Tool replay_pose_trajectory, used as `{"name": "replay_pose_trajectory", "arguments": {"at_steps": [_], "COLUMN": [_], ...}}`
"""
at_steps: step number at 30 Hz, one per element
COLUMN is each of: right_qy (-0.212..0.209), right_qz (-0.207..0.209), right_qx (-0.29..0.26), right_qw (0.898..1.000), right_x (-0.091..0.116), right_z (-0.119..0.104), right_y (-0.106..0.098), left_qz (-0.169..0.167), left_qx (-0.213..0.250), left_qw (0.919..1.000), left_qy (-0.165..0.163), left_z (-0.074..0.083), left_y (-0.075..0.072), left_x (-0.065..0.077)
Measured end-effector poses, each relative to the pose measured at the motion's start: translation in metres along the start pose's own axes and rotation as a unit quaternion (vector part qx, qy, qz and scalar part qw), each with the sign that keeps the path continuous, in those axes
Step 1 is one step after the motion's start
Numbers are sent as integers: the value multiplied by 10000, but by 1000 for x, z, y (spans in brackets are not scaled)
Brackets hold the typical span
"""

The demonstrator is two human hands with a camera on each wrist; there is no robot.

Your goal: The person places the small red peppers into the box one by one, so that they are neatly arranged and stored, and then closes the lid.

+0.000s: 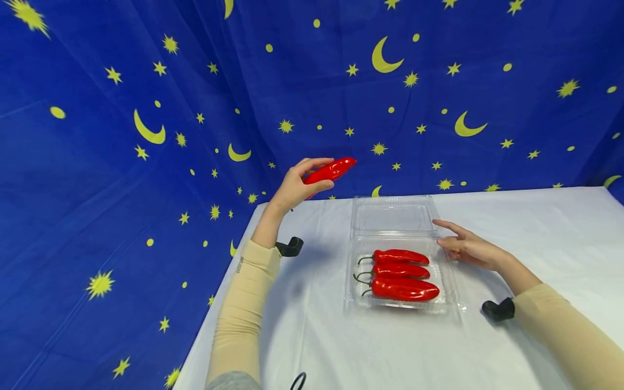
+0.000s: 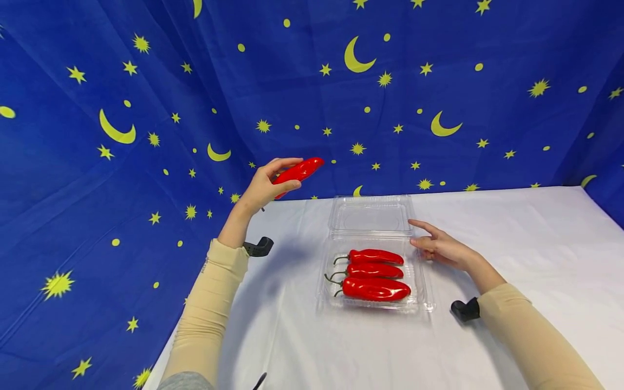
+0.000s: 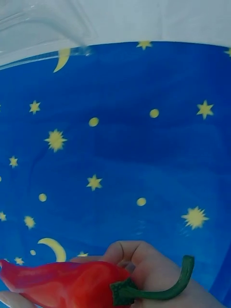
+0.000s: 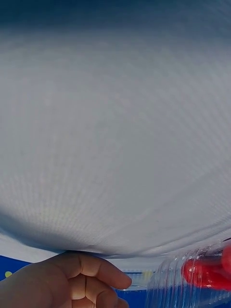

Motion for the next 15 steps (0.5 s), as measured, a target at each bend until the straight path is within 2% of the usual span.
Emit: {"name": "replay_pose_trajectory", "arguments": {"at_steps": [8, 15], "right_qy": [-36, 20], "right_qz": [74, 28], "right_qx": [73, -4], "right_qw": [9999, 10000], "right_x": [-1, 1], "right_z": [-3, 1], "right_y": [-2, 0], "left_qz": [-202, -509], "left_qx": [-147, -520], "left_qw": [9990, 9953], "left_qy": [361, 641], "left_z": [19, 27], "left_y": [17, 40], "left_x": [1, 5]}}
Point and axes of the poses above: each hand's wrist, its own x-axis away from the middle knuckle, its own y-axis out of the palm, z = x × y, the point moved 2 cm from there along -x, towards the middle knuckle, and after that the axes turned 10 degrees about -y, right-handed, at the moved point
